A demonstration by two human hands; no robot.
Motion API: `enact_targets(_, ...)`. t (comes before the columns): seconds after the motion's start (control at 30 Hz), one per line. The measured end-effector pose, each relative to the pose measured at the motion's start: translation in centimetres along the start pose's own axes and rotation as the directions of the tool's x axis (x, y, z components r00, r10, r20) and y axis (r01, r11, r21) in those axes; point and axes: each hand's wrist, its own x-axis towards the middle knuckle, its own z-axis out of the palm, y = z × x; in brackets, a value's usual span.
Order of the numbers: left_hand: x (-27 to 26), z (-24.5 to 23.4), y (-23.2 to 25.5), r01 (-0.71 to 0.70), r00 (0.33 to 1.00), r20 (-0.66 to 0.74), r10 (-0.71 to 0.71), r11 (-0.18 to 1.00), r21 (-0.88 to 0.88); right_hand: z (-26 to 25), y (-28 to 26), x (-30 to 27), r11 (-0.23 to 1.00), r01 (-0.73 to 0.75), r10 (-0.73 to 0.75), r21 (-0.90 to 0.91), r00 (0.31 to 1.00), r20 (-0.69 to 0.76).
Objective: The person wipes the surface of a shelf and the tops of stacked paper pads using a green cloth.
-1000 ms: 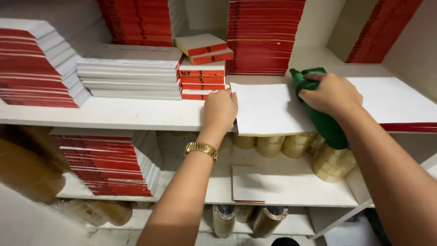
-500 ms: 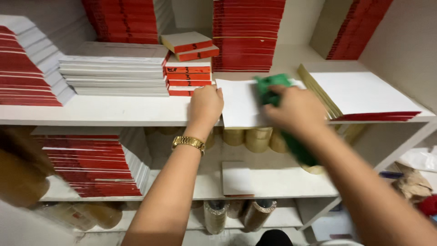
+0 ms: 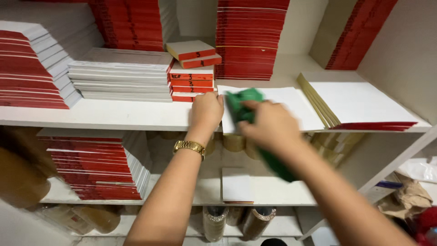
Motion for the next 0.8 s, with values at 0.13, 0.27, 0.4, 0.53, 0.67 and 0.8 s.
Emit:
enact_targets(0.13,1.1,1.4,-1.0,-0.015,1.000,-0.001,0.015,1.000,-0.015,-3.2,6.0,0.7,0.983,-0.152,0.150,-0.108,0.988,-0.026)
enact_targets(0.27,1.9,2.3,-1.4,-0.021,1.000,-0.013,0.021,1.000,-0.021,-3.0,5.5,0.8,0.956,-0.206,0.193,-0.210,0.978,-0.079)
enact_targets(0.4,1.6,1.7,-1.2,-0.016,1.000,-0.012,0.016,1.000,0.006,-0.3,-0.9,0.8,0.992,0.041,-0.038,-0.119,0.999,0.022)
enact_targets(0.53,0.4,0.1,-0.3,0.015,0.999,0.040,-0.015,1.000,-0.008,0.0,-1.2,2.8,0.990,0.074,-0.070,-0.117,0.997,0.042)
enact_targets(0.67,0.9,0.6,-0.5,0.018,0.999,0.039,-0.018,1.000,0.003,-2.2,4.2,5.2,0.991,-0.073,0.072,-0.114,0.997,-0.005)
enact_targets(0.8,1.9,1.7,-1.6,0.041,0.998,0.039,-0.038,0.997,-0.062,-3.2,9.5,5.4,0.959,-0.242,0.234,-0.151,0.970,-0.065)
